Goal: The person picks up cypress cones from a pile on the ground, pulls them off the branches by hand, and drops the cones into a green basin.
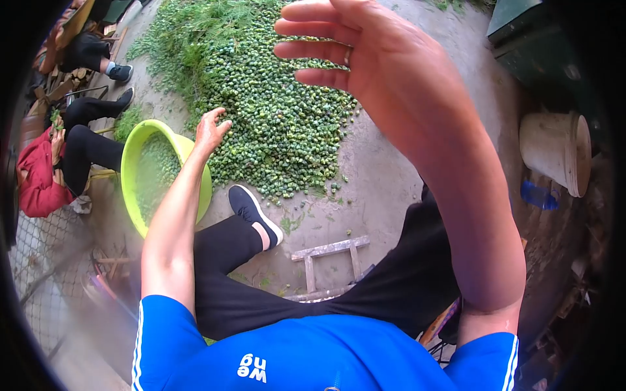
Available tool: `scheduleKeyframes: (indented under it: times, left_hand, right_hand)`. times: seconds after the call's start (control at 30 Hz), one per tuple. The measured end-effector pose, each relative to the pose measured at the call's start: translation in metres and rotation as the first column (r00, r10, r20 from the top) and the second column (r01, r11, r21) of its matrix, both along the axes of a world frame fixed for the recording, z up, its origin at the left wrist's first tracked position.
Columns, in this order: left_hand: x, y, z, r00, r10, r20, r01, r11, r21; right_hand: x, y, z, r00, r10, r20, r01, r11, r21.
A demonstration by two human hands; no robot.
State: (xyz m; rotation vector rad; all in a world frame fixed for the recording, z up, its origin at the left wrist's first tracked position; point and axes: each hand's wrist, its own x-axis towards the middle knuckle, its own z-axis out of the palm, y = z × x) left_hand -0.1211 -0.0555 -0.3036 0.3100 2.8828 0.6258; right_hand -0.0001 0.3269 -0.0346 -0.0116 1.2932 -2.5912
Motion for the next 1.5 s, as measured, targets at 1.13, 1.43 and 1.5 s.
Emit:
scheduleKeyframes:
  times: [1.13, 1.43, 1.5]
  left_hand:
    - [-0.025, 0.061, 0.140, 0.607, -0.045, 0.793, -0.784, 0.126, 0.608]
    - [0.061, 0.149, 0.305, 0.893, -0.284, 0.349, 0.000, 0.776, 0.631]
    - [0.064, 0.144, 0.302, 0.975, -0.219, 0.025, 0.182, 0.865, 0.467]
  right_hand:
    - [-0.029, -0.043, -0.022, 0.973, -0.122, 0.197, 0.108, 0.991, 0.081]
    - [-0.032, -0.126, -0.053, 0.962, 0.013, 0.271, 0.154, 0.797, -0.584]
    - [-0.028, -0.132, -0.042, 0.889, -0.063, 0.454, 0.328, 0.780, -0.534]
